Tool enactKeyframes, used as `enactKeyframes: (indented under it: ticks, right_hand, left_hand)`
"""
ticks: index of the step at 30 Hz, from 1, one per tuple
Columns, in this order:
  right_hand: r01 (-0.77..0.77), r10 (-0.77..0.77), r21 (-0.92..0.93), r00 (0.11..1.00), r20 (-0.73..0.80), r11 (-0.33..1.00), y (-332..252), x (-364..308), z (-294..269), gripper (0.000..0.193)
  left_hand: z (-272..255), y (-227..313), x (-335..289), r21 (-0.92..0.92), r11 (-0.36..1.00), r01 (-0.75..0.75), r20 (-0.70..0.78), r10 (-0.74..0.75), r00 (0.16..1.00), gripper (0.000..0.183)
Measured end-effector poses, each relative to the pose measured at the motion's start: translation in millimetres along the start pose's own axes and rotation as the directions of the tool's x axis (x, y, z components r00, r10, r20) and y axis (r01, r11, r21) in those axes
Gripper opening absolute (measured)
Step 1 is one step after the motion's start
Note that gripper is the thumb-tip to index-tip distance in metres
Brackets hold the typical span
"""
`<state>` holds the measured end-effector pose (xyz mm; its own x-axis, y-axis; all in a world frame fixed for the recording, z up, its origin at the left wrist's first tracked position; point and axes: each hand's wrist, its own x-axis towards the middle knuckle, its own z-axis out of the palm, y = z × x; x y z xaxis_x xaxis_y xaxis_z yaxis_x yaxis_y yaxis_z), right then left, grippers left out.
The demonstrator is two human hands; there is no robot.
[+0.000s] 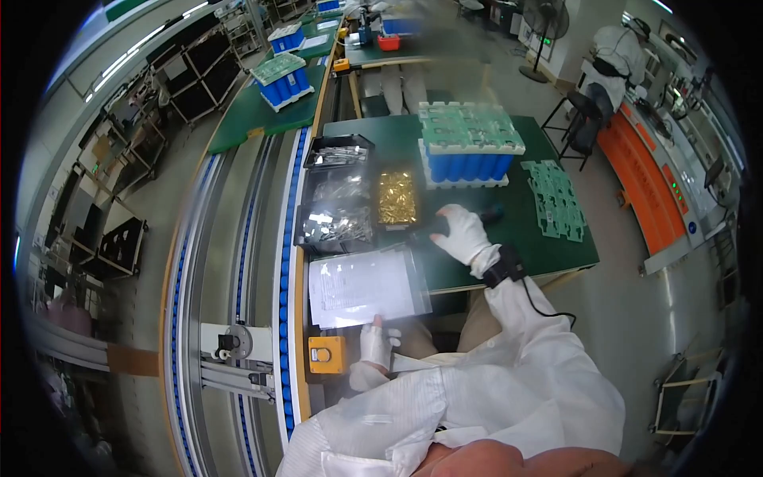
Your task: The person places a green frame onto a battery pack, positions metal connectors into the slots, and secures them with a power tool before placing a document on top.
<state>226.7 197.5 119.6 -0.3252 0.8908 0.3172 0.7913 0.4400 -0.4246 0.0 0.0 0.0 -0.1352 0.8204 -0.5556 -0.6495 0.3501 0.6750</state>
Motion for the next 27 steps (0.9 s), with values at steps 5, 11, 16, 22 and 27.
enactKeyframes:
  ticks: [5,11,16,22,27]
  right_hand:
    - [0.192,-0.199,-0.207,0.98,-0.014,0.959,6.5,-9.1,-3.8,0.047]
    - [0.179,-0.179,-0.34,0.983,0.029,0.923,34.7,-8.9,-0.7,0.039]
    - [0.202,-0.194,-0.29,0.979,0.057,0.935,46.5,-32.4,-10.5,0.037]
    - [0.083,-0.078,-0.207,0.996,0.033,0.975,46.8,-68.1,-40.9,0.038]
    - [-0.302,0.301,0.08,0.953,0.026,0.95,28.6,-65.7,-52.8,0.043]
  left_hand:
    - [2.0,24.7,-20.6,0.096,0.988,0.119,0.021,-0.121,0.992,0.033]
    - [28.5,29.5,-41.7,0.466,0.87,0.162,0.27,-0.315,0.91,0.044]
    - [42.9,60.6,-49.7,0.49,0.871,0.006,0.451,-0.259,0.854,0.043]
    - [51.4,100.7,-55.1,0.501,0.854,-0.144,0.44,-0.107,0.892,0.037]
    - [62.9,138.5,-54.8,0.578,0.777,-0.25,0.425,-0.024,0.905,0.032]
